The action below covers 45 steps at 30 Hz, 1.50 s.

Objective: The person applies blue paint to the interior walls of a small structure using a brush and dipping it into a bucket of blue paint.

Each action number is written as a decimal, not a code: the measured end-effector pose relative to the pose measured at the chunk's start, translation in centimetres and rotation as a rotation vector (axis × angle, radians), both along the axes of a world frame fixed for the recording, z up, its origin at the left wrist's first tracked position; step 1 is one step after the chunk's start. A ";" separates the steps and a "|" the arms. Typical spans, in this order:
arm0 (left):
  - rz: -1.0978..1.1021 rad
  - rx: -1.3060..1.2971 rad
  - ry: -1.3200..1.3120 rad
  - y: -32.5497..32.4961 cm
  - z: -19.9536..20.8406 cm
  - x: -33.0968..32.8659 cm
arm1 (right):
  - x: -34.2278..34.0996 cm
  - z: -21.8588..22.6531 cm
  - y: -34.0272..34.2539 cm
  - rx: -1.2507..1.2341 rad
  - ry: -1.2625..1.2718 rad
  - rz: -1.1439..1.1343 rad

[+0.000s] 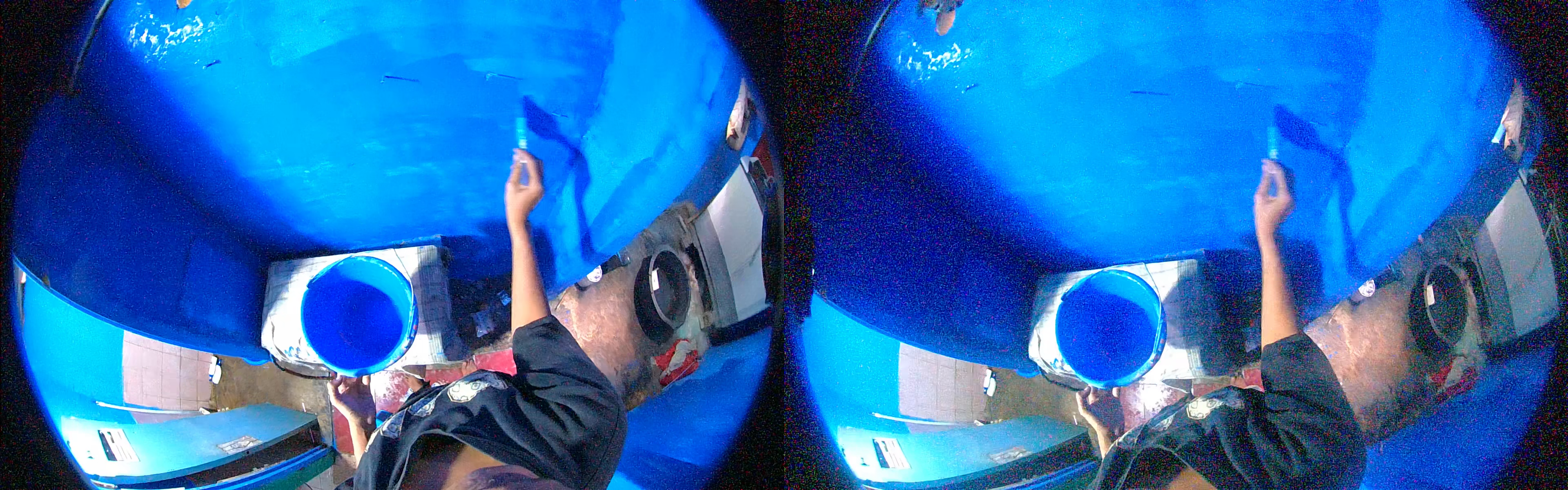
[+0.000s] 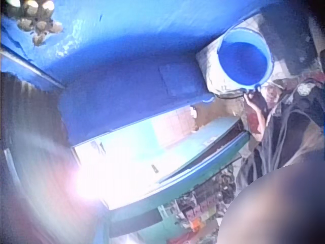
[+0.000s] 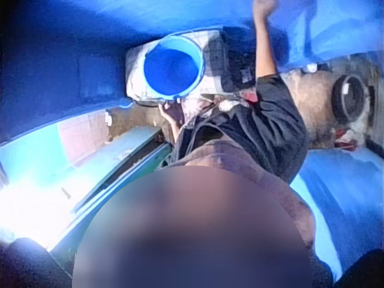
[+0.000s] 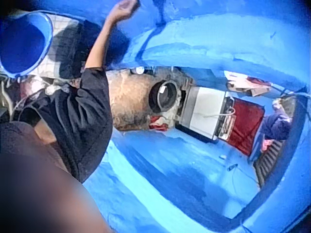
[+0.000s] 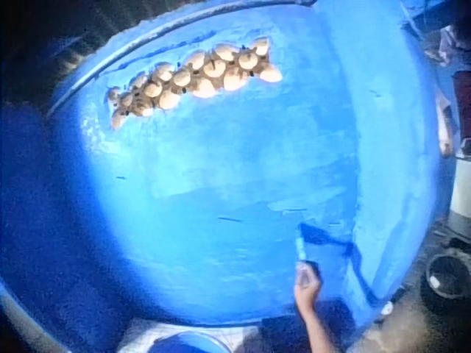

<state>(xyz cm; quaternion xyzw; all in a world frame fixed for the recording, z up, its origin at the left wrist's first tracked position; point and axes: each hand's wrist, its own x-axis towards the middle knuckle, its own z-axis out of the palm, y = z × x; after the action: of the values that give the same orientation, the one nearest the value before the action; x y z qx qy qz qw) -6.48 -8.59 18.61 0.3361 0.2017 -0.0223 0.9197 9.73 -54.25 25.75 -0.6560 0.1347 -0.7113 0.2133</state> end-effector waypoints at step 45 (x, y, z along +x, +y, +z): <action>-0.526 0.123 -0.091 -8.9 -3.0 -0.6 | -13.4 -3.4 14.6 -0.120 1.011 0.951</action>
<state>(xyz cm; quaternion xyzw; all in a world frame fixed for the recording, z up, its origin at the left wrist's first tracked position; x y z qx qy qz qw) -7.05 -17.50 15.66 0.4329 0.0669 -0.2330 0.8682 -3.65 -39.69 22.31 -0.9052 -0.1237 -0.1543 0.3763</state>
